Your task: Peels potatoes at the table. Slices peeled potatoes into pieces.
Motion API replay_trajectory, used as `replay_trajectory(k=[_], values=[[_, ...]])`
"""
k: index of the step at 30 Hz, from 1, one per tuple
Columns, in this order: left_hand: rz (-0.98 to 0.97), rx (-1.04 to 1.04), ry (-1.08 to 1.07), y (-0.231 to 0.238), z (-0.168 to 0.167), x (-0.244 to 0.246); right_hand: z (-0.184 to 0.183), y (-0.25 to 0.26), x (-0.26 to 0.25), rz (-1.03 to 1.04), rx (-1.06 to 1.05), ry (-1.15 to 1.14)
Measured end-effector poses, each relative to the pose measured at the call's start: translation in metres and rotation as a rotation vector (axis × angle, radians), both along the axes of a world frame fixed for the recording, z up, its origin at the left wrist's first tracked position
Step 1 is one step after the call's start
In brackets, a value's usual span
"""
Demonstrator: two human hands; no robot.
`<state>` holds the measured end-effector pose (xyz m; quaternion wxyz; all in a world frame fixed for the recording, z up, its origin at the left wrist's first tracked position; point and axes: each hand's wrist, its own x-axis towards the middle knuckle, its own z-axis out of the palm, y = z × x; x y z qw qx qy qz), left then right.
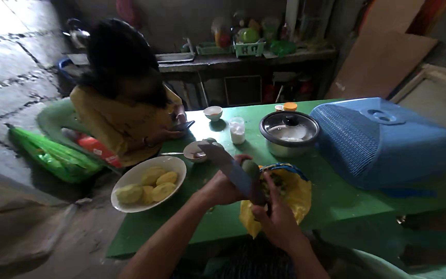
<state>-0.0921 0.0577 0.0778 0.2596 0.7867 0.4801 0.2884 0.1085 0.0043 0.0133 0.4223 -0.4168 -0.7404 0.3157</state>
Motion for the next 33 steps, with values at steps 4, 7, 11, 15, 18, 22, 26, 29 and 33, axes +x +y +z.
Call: replay_trajectory(k=[4,7,11,15,18,22,26,29,33], values=[[-0.016,0.060,-0.056,-0.005,-0.007,0.004,0.003,-0.006,0.004,0.014,-0.032,-0.061],[-0.004,0.080,-0.052,-0.005,-0.010,0.005,0.002,-0.003,0.002,0.017,-0.050,-0.088],[0.017,0.149,-0.088,-0.005,-0.017,0.009,0.001,0.001,-0.003,-0.011,-0.049,-0.087],[0.050,0.236,-0.085,-0.012,-0.024,0.019,0.002,0.002,-0.002,-0.054,-0.073,-0.129],[0.105,0.299,-0.076,-0.016,-0.033,0.025,0.000,0.003,-0.001,-0.082,-0.051,-0.131],[0.213,0.364,-0.067,-0.019,-0.045,0.031,-0.005,0.006,-0.003,-0.070,-0.039,-0.064],[0.286,0.430,-0.068,-0.022,-0.049,0.035,-0.004,0.008,-0.004,-0.026,-0.060,-0.012],[0.326,0.518,-0.084,-0.023,-0.054,0.037,-0.001,0.009,-0.006,0.007,-0.086,0.021],[0.377,0.719,-0.105,-0.021,-0.068,0.040,0.002,0.010,-0.008,0.034,-0.090,0.051]])
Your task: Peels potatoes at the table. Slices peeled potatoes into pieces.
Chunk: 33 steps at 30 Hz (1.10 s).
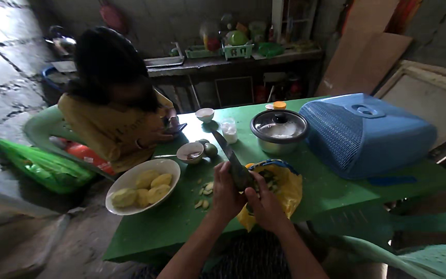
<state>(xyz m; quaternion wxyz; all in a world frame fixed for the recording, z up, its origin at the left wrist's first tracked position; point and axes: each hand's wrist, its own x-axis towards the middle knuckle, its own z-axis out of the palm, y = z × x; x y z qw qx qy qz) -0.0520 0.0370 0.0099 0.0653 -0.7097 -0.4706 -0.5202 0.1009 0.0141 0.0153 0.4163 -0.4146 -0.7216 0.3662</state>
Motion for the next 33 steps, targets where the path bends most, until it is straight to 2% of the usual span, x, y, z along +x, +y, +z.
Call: replay_trajectory(k=[4,6,8,9,11,12,14,16,23,26,29,33], values=[[-0.037,0.050,-0.063,0.001,-0.010,0.002,0.002,0.001,0.003,0.040,-0.052,0.045],[-0.189,-0.042,-0.167,-0.005,-0.011,0.002,-0.002,0.000,0.005,0.004,-0.021,0.051],[-0.445,-0.236,-0.429,-0.014,-0.008,0.002,-0.003,-0.004,0.010,-0.081,0.042,-0.031],[-0.570,-0.341,-0.643,-0.021,-0.003,0.004,-0.002,-0.007,0.013,-0.109,0.064,-0.086],[-0.700,-0.464,-1.075,-0.028,0.010,0.009,-0.002,-0.013,0.014,-0.130,0.122,-0.165],[-0.695,-0.496,-1.210,-0.030,0.013,0.011,-0.003,-0.015,0.013,-0.135,0.163,-0.202],[-0.570,-0.519,-1.342,-0.029,0.016,0.018,-0.008,-0.020,0.010,-0.145,0.231,-0.257],[-0.492,-0.451,-1.354,-0.028,0.013,0.026,-0.009,-0.022,0.006,-0.144,0.208,-0.289],[-0.409,-0.284,-1.323,-0.026,0.009,0.040,-0.013,-0.020,0.001,-0.124,0.138,-0.237],[-0.353,-0.212,-1.222,-0.025,0.007,0.043,-0.012,-0.019,0.000,-0.094,0.097,-0.177],[-0.283,-0.106,-1.017,-0.028,-0.005,0.048,-0.014,-0.013,-0.001,-0.074,0.092,0.000],[-0.276,-0.057,-1.011,-0.026,-0.010,0.052,-0.016,-0.010,0.000,-0.087,0.088,0.035]])
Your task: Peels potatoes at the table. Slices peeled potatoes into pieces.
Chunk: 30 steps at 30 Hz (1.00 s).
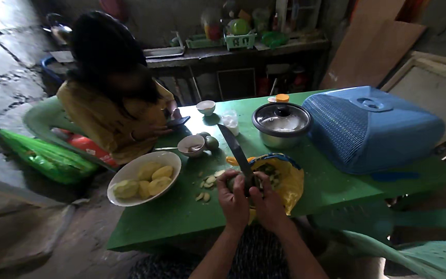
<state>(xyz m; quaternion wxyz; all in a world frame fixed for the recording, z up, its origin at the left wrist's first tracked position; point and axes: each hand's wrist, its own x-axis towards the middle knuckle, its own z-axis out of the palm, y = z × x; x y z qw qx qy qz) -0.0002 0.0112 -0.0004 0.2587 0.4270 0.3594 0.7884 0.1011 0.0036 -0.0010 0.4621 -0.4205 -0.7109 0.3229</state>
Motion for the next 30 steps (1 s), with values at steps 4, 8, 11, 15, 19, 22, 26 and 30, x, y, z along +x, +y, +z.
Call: replay_trajectory(k=[4,8,11,15,19,22,26,30], values=[[-0.054,-0.060,-0.077,0.006,0.004,-0.005,0.005,0.002,-0.002,0.005,-0.068,-0.023],[-0.268,-0.236,-0.246,0.011,0.013,-0.021,0.009,0.006,-0.003,0.016,-0.098,-0.076],[-0.283,-0.257,-0.284,0.013,0.014,-0.025,0.012,0.005,-0.005,-0.001,-0.098,-0.138],[-0.194,-0.211,-0.193,0.013,0.009,-0.023,0.014,0.002,-0.009,-0.015,-0.173,-0.111],[-0.092,-0.116,-0.059,0.012,-0.002,-0.022,0.013,0.007,-0.011,-0.059,-0.203,0.003],[-0.135,-0.126,-0.124,0.007,0.001,-0.019,0.012,0.016,-0.002,-0.057,-0.301,0.107],[-0.359,-0.378,-0.519,0.004,0.019,-0.025,0.007,0.018,0.006,-0.022,-0.363,0.212],[-0.420,-0.402,-0.525,0.003,0.016,-0.033,0.005,0.015,0.010,-0.004,-0.384,0.204]])
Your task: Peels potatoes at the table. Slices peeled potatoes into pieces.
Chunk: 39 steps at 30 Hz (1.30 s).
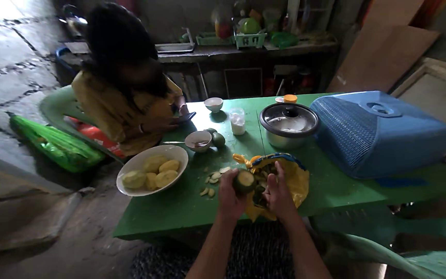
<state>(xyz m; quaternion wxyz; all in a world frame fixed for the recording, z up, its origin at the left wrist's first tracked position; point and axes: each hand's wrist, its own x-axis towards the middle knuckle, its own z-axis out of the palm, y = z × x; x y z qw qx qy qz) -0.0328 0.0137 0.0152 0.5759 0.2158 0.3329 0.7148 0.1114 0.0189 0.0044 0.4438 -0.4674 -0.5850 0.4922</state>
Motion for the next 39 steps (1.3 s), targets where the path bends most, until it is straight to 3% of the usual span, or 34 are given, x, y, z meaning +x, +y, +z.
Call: replay_trajectory(k=[7,11,14,24,32,39], values=[[0.010,-0.004,-0.102,-0.003,0.004,0.001,-0.004,-0.028,-0.008,0.097,0.306,-0.219],[-0.027,0.138,-0.169,-0.011,-0.009,0.000,-0.004,-0.042,-0.013,0.124,0.372,-0.361],[0.014,0.238,-0.071,-0.012,-0.016,-0.001,-0.003,-0.047,-0.012,0.117,0.414,-0.396],[0.326,0.236,0.232,-0.017,-0.010,0.012,-0.010,-0.054,-0.018,0.018,0.540,-0.413],[0.446,0.312,0.391,-0.014,-0.011,0.022,-0.009,-0.044,-0.019,0.105,0.348,-0.208],[0.426,0.383,0.486,-0.012,-0.024,0.029,-0.006,-0.022,-0.020,0.029,0.260,-0.075]])
